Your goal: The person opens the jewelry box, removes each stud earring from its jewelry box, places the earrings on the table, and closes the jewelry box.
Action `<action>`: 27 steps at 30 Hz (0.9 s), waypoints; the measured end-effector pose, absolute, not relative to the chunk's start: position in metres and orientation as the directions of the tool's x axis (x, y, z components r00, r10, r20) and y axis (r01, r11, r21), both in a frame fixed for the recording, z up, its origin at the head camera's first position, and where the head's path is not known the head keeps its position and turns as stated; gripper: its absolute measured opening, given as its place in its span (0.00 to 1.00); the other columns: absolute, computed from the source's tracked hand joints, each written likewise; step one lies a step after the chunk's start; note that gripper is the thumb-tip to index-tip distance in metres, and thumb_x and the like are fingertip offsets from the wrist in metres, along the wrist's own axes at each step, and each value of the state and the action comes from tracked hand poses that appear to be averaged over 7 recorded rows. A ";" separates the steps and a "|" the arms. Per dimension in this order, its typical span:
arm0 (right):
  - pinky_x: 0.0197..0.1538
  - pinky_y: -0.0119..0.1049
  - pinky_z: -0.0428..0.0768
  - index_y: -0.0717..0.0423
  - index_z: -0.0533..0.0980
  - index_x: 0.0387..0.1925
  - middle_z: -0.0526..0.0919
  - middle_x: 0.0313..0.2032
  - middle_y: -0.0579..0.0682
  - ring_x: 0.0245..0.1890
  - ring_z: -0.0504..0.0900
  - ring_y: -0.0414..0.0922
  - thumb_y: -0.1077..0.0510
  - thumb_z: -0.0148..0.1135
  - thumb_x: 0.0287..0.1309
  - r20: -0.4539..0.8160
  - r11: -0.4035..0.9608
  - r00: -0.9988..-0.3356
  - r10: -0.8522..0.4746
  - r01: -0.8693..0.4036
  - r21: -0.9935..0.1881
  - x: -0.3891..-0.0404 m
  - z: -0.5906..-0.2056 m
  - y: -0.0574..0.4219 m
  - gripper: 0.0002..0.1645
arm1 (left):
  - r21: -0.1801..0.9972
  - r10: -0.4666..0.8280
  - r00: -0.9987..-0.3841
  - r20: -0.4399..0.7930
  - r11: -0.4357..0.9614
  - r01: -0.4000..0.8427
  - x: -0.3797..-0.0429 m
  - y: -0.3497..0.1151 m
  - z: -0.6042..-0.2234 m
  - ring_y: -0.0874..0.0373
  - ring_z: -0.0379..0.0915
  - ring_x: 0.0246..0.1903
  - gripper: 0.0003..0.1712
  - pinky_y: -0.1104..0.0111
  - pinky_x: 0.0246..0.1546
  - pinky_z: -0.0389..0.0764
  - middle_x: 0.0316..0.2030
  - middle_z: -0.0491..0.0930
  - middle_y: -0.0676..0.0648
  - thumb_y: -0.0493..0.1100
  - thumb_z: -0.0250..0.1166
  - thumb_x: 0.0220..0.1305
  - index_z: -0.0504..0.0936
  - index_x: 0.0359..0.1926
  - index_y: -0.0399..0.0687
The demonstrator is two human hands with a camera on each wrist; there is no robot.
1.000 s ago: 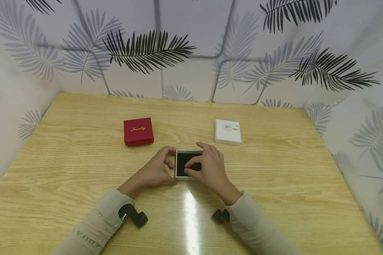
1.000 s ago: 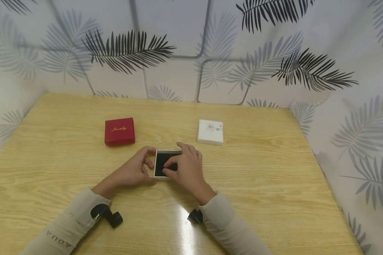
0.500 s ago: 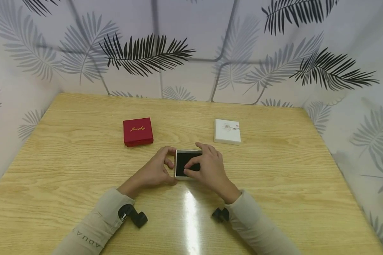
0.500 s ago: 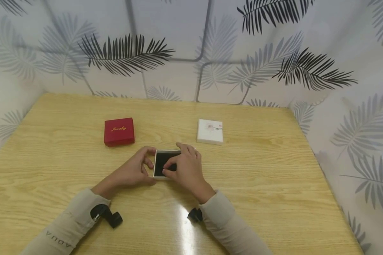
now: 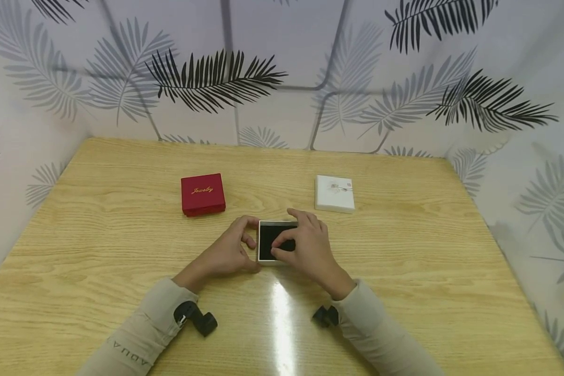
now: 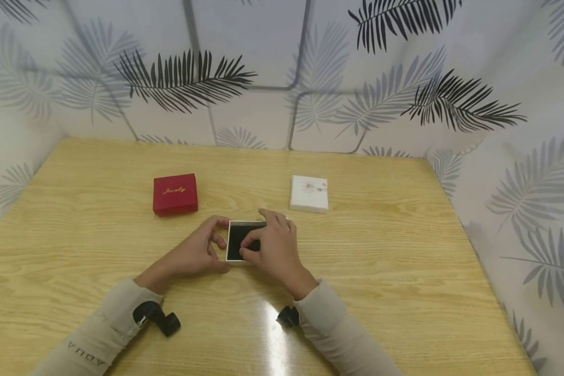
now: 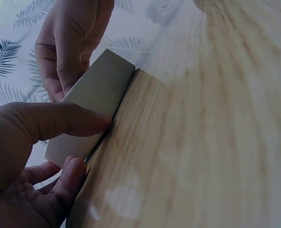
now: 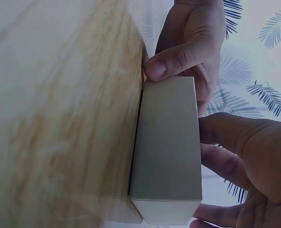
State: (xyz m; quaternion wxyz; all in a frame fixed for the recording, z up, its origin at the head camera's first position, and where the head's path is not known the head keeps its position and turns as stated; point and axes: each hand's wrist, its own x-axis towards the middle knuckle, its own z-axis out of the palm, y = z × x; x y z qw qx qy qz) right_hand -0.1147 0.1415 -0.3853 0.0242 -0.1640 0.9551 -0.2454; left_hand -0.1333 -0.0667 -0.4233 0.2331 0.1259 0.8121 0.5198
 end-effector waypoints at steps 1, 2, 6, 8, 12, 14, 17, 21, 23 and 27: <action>0.66 0.66 0.63 0.42 0.88 0.29 0.70 0.69 0.60 0.70 0.65 0.62 0.48 0.76 0.50 0.036 0.824 -0.944 -0.328 -0.305 -0.477 -0.115 -0.385 0.142 0.05 | 0.903 0.446 -0.860 -0.247 0.428 -0.037 -0.133 -0.067 -0.424 0.54 0.73 0.39 0.53 0.67 0.34 0.79 0.56 0.68 0.42 0.33 0.79 0.44 0.59 0.69 0.45; 0.66 0.66 0.63 0.42 0.88 0.29 0.70 0.69 0.60 0.70 0.65 0.62 0.48 0.76 0.51 0.038 0.823 -0.943 -0.330 -0.307 -0.478 -0.115 -0.384 0.142 0.05 | 0.903 0.446 -0.861 -0.246 0.429 -0.036 -0.133 -0.067 -0.424 0.54 0.73 0.40 0.53 0.68 0.35 0.79 0.56 0.68 0.42 0.33 0.79 0.44 0.59 0.69 0.45; 0.65 0.68 0.63 0.43 0.88 0.29 0.71 0.69 0.60 0.70 0.66 0.63 0.48 0.75 0.52 0.053 0.817 -0.943 -0.330 -0.313 -0.484 -0.115 -0.381 0.145 0.05 | 0.903 0.442 -0.863 -0.244 0.429 -0.035 -0.133 -0.066 -0.425 0.54 0.72 0.42 0.53 0.68 0.34 0.79 0.56 0.68 0.43 0.33 0.79 0.44 0.59 0.69 0.46; 0.64 0.68 0.64 0.43 0.88 0.29 0.71 0.68 0.60 0.69 0.66 0.63 0.49 0.74 0.53 0.065 0.818 -0.943 -0.325 -0.315 -0.481 -0.116 -0.380 0.147 0.04 | 0.902 0.439 -0.864 -0.245 0.431 -0.037 -0.133 -0.067 -0.426 0.54 0.73 0.41 0.53 0.69 0.34 0.79 0.55 0.69 0.43 0.33 0.79 0.43 0.59 0.69 0.46; 0.63 0.68 0.65 0.43 0.88 0.29 0.72 0.68 0.59 0.68 0.69 0.64 0.49 0.74 0.53 0.074 0.822 -0.949 -0.305 -0.302 -0.483 -0.119 -0.379 0.151 0.04 | 0.902 0.434 -0.866 -0.246 0.431 -0.040 -0.132 -0.066 -0.426 0.53 0.72 0.42 0.54 0.68 0.34 0.79 0.54 0.69 0.43 0.33 0.79 0.43 0.59 0.69 0.47; 0.63 0.68 0.65 0.43 0.88 0.28 0.72 0.68 0.58 0.68 0.69 0.64 0.49 0.74 0.53 0.077 0.822 -0.953 -0.292 -0.291 -0.490 -0.120 -0.379 0.153 0.04 | 0.902 0.433 -0.867 -0.246 0.430 -0.041 -0.132 -0.066 -0.426 0.53 0.72 0.43 0.54 0.68 0.35 0.79 0.54 0.69 0.43 0.33 0.80 0.43 0.59 0.69 0.46; 0.63 0.70 0.65 0.43 0.87 0.27 0.73 0.67 0.59 0.68 0.69 0.64 0.49 0.74 0.52 0.092 0.816 -0.956 -0.280 -0.287 -0.502 -0.122 -0.377 0.157 0.05 | 0.904 0.434 -0.869 -0.239 0.425 -0.037 -0.132 -0.065 -0.427 0.53 0.72 0.43 0.53 0.67 0.35 0.78 0.54 0.69 0.42 0.33 0.80 0.42 0.60 0.68 0.46; 0.62 0.72 0.65 0.44 0.87 0.27 0.74 0.66 0.60 0.67 0.70 0.65 0.49 0.73 0.52 0.119 0.812 -0.955 -0.272 -0.295 -0.504 -0.124 -0.375 0.162 0.05 | 0.906 0.433 -0.870 -0.234 0.421 -0.034 -0.131 -0.065 -0.427 0.52 0.72 0.43 0.54 0.67 0.35 0.78 0.52 0.70 0.42 0.33 0.80 0.42 0.60 0.68 0.45; 0.63 0.72 0.65 0.45 0.87 0.27 0.74 0.66 0.61 0.66 0.70 0.65 0.49 0.73 0.52 0.122 0.812 -0.956 -0.266 -0.291 -0.505 -0.125 -0.374 0.165 0.05 | 0.907 0.432 -0.871 -0.234 0.420 -0.035 -0.131 -0.065 -0.426 0.52 0.71 0.43 0.54 0.67 0.35 0.78 0.52 0.70 0.42 0.33 0.80 0.42 0.60 0.68 0.46; 0.62 0.73 0.65 0.47 0.88 0.27 0.75 0.65 0.62 0.66 0.71 0.66 0.50 0.74 0.52 0.136 0.813 -0.957 -0.255 -0.288 -0.506 -0.128 -0.373 0.170 0.06 | 0.906 0.430 -0.872 -0.235 0.421 -0.037 -0.131 -0.065 -0.426 0.53 0.72 0.42 0.54 0.67 0.35 0.78 0.51 0.70 0.41 0.33 0.80 0.41 0.60 0.68 0.46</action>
